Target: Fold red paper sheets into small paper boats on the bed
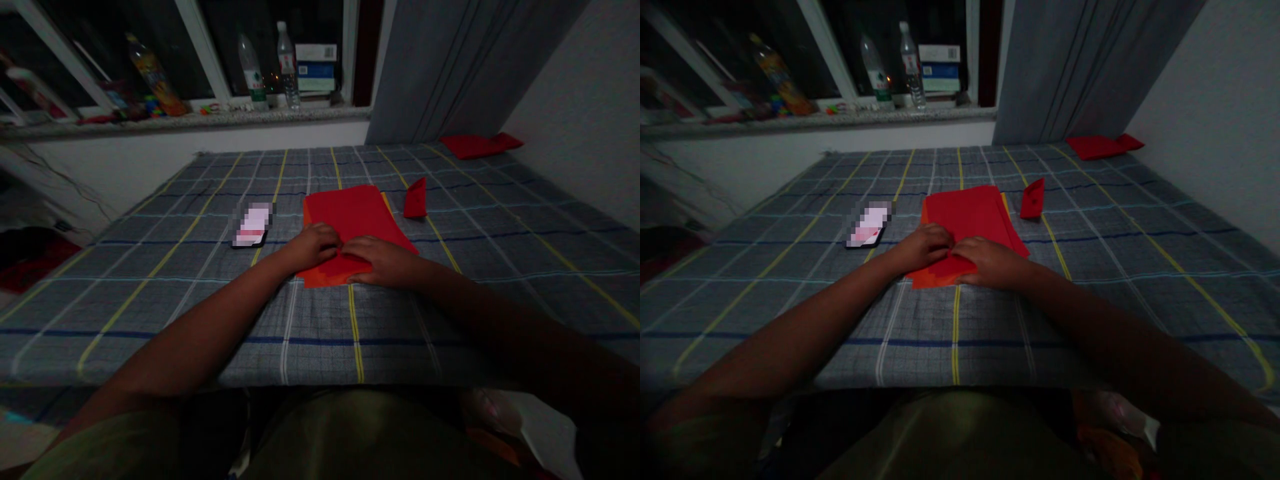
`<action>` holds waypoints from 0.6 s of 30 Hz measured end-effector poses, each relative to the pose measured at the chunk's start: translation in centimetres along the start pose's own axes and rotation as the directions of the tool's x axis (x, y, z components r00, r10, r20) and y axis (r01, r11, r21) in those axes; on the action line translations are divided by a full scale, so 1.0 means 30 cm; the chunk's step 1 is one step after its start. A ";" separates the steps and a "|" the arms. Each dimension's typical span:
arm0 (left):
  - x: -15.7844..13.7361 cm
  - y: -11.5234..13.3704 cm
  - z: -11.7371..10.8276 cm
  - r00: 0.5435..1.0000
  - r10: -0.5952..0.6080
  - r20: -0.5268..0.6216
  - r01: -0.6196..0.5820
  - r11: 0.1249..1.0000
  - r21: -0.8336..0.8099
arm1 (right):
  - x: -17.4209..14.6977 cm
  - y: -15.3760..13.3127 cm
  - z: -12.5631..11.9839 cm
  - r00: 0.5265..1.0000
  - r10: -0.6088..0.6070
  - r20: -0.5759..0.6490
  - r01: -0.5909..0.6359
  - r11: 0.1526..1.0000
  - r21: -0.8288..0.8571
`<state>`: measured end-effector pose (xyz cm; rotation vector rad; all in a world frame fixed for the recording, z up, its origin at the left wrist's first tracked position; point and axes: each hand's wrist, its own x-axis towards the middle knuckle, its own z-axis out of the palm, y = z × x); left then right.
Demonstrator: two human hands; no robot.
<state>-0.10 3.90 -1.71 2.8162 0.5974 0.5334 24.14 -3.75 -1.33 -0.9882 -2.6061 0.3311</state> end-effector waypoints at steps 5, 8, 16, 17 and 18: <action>-0.005 -0.022 0.013 0.998 0.045 -0.046 -0.047 0.998 -0.050 | 0.002 0.014 0.003 0.998 0.052 -0.036 -0.051 0.999 0.017; -0.004 -0.021 0.012 0.996 0.068 -0.051 -0.072 0.994 -0.085 | 0.006 0.014 0.000 0.998 0.048 -0.040 -0.048 0.999 0.008; -0.010 -0.014 0.003 0.992 0.106 -0.073 -0.115 0.985 -0.131 | 0.011 0.010 -0.007 0.996 0.008 -0.087 -0.009 1.000 -0.008; -0.012 -0.013 0.000 0.991 0.109 -0.073 -0.118 0.984 -0.136 | 0.010 0.010 -0.008 0.995 0.006 -0.100 -0.008 1.000 -0.017; -0.013 -0.010 -0.003 0.991 0.111 -0.073 -0.120 0.983 -0.137 | 0.010 0.009 -0.010 0.994 0.007 -0.113 -0.010 1.000 -0.029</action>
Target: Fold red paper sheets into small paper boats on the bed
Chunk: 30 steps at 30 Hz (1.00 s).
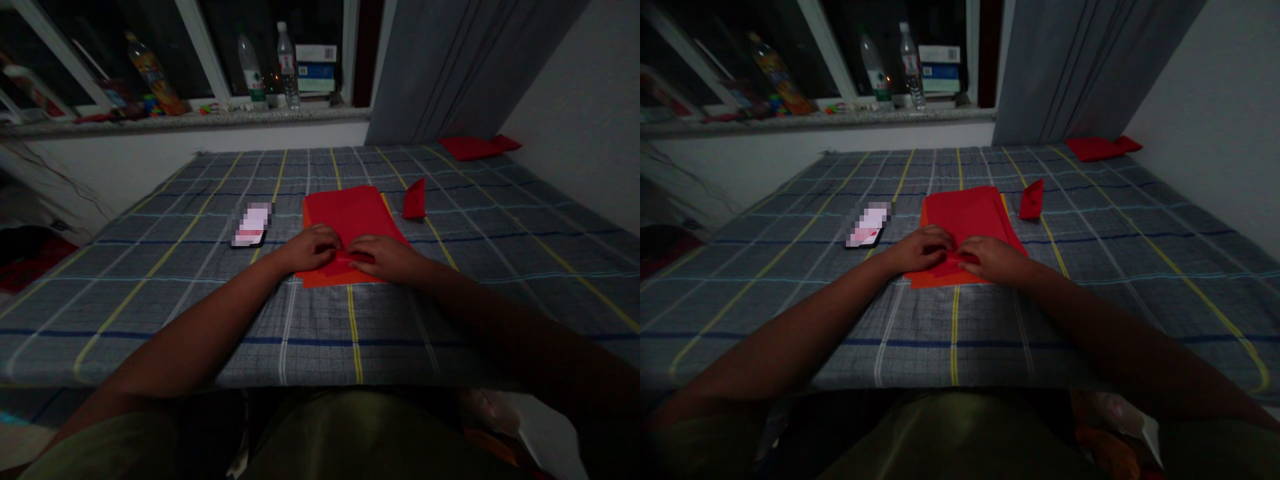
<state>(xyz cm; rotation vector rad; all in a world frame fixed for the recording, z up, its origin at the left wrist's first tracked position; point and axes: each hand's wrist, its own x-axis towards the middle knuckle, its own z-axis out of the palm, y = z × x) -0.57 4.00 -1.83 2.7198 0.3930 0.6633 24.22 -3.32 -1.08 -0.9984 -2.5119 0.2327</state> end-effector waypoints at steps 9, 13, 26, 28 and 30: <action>0.008 0.037 -0.010 1.000 -0.029 -0.002 0.029 0.988 0.152 | -0.005 -0.008 -0.009 0.992 -0.066 -0.112 0.059 0.996 -0.062; 0.010 0.037 -0.009 0.998 -0.044 -0.041 0.051 0.982 0.180 | -0.006 -0.026 -0.010 0.975 -0.104 -0.198 0.089 0.993 -0.080; 0.011 0.053 -0.011 0.996 -0.013 -0.086 0.026 0.987 0.158 | -0.006 -0.045 -0.010 0.943 -0.041 -0.329 0.024 0.998 -0.055; 0.013 0.057 -0.011 0.994 -0.017 -0.104 0.033 0.987 0.155 | -0.006 -0.045 -0.010 0.943 -0.028 -0.332 0.017 0.999 -0.038; 0.014 0.062 -0.013 0.993 -0.016 -0.113 0.033 0.987 0.155 | -0.006 -0.050 -0.010 0.945 -0.016 -0.325 0.006 0.999 -0.032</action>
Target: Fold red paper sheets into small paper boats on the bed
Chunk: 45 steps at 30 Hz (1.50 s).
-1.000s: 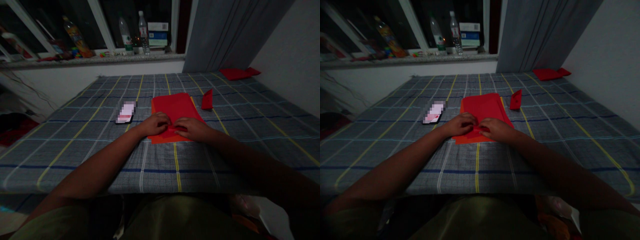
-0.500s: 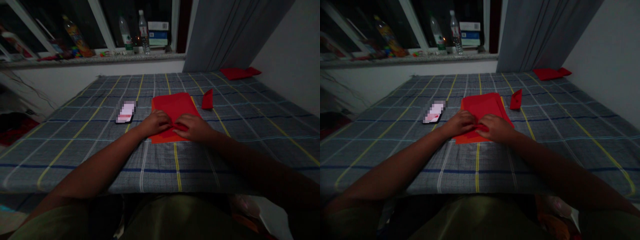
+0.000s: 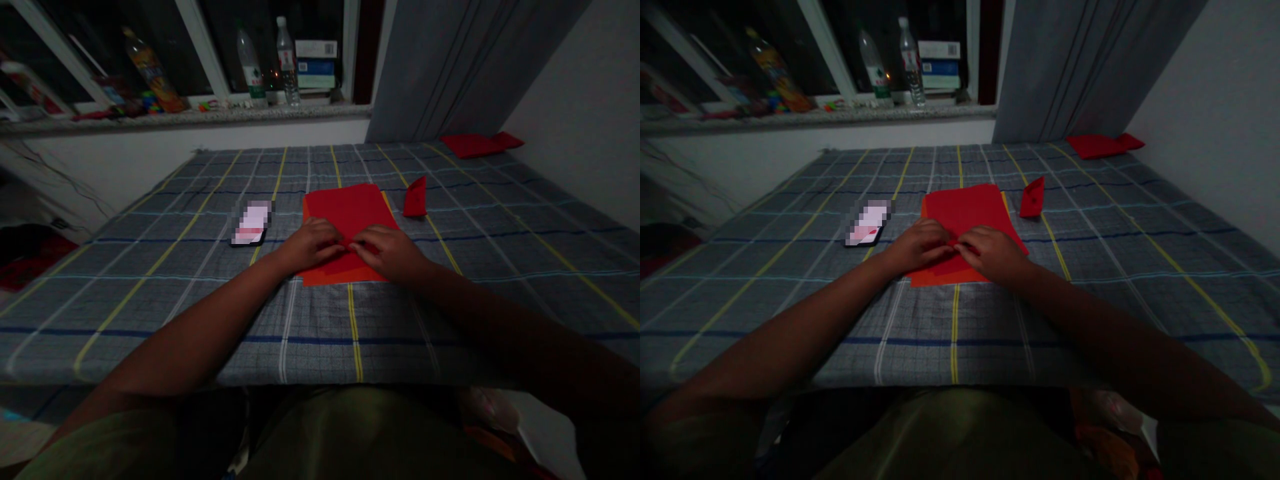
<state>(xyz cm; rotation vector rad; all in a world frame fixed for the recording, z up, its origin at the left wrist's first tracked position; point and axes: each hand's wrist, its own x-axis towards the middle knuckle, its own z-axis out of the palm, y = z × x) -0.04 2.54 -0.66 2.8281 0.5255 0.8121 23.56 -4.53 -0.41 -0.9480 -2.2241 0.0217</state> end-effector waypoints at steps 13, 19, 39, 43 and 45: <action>0.003 0.024 -0.014 1.000 0.012 -0.009 -0.012 0.998 -0.054 | 0.003 -0.013 -0.004 0.999 0.032 -0.036 -0.031 0.999 0.025; 0.006 0.029 -0.005 0.998 0.023 -0.062 -0.030 0.993 -0.115 | 0.001 -0.009 0.001 0.995 0.089 -0.040 -0.086 0.994 0.071; 0.005 0.022 -0.001 0.998 0.023 -0.053 -0.030 0.991 -0.132 | 0.004 -0.009 0.005 0.987 0.160 -0.031 -0.156 0.982 0.109; 0.004 0.023 -0.001 1.000 0.014 -0.028 -0.018 0.992 -0.127 | 0.003 -0.006 0.006 0.983 0.180 -0.024 -0.176 0.979 0.103; 0.003 0.024 -0.002 1.000 0.011 -0.017 -0.013 0.992 -0.128 | 0.002 -0.004 0.006 0.982 0.186 -0.021 -0.183 0.978 0.104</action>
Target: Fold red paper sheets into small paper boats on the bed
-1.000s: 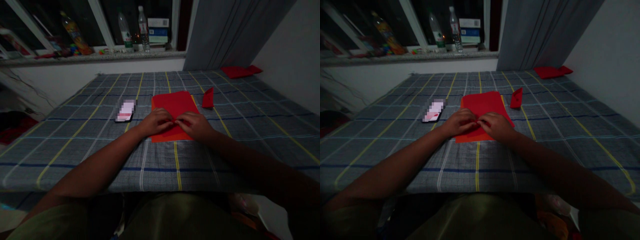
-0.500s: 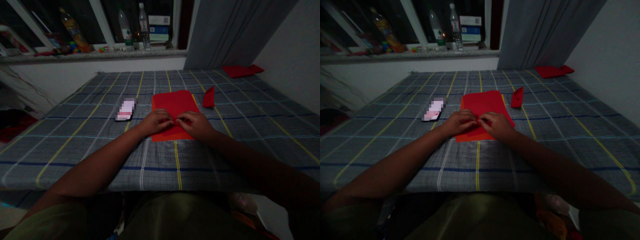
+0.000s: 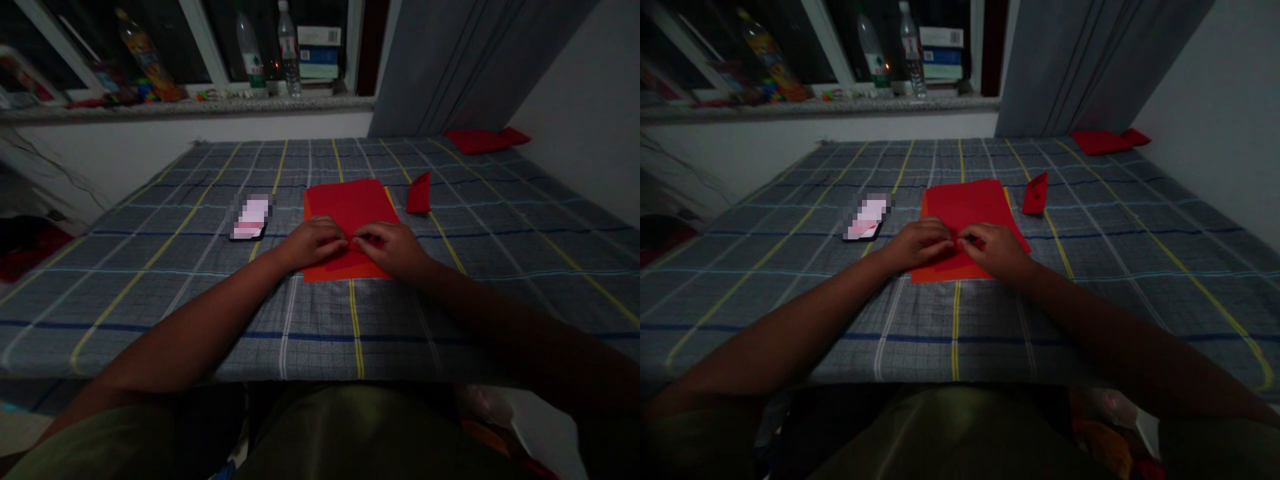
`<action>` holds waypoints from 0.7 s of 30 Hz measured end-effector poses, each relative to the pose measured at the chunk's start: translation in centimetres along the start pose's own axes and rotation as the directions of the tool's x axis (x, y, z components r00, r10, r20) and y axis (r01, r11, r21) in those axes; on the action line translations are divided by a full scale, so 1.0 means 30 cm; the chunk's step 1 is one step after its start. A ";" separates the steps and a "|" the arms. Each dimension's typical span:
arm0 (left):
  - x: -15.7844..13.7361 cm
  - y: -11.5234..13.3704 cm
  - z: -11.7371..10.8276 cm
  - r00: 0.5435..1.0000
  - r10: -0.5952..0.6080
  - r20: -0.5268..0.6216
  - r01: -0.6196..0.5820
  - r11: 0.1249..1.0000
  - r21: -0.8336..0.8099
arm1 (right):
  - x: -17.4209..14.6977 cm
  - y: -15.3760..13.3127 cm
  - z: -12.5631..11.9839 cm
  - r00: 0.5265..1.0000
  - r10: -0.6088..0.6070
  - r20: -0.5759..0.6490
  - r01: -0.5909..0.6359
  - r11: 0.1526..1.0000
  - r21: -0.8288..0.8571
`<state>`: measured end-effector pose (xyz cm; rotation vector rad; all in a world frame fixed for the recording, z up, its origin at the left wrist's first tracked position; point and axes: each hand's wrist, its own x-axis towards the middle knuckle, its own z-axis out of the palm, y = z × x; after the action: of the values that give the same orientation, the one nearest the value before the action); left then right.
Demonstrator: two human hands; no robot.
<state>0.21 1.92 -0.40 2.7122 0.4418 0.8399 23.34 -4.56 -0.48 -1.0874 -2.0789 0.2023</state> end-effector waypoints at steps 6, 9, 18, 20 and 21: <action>-0.001 0.001 -0.002 1.000 0.002 -0.001 -0.002 1.000 -0.013 | -0.001 0.001 0.002 1.000 0.002 -0.008 -0.002 1.000 0.008; -0.001 0.001 -0.001 1.000 0.019 -0.001 -0.019 1.000 -0.021 | -0.001 0.000 0.002 1.000 -0.004 -0.014 0.004 1.000 0.012; -0.014 -0.046 -0.008 0.995 -0.103 0.011 0.102 0.990 0.100 | -0.002 -0.009 -0.010 0.997 -0.013 -0.071 0.014 1.000 0.013; -0.016 -0.054 -0.009 0.996 -0.086 0.009 0.084 0.990 0.113 | -0.002 -0.007 -0.013 0.998 -0.032 -0.061 0.033 0.999 0.013; -0.016 -0.056 -0.008 0.998 -0.069 0.003 0.068 0.990 0.120 | -0.002 -0.006 -0.013 0.997 -0.045 -0.059 0.046 0.999 0.011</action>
<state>-0.66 3.34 -1.01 2.7895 0.5983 0.8099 23.52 -4.80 -0.15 -1.0255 -2.0452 0.1582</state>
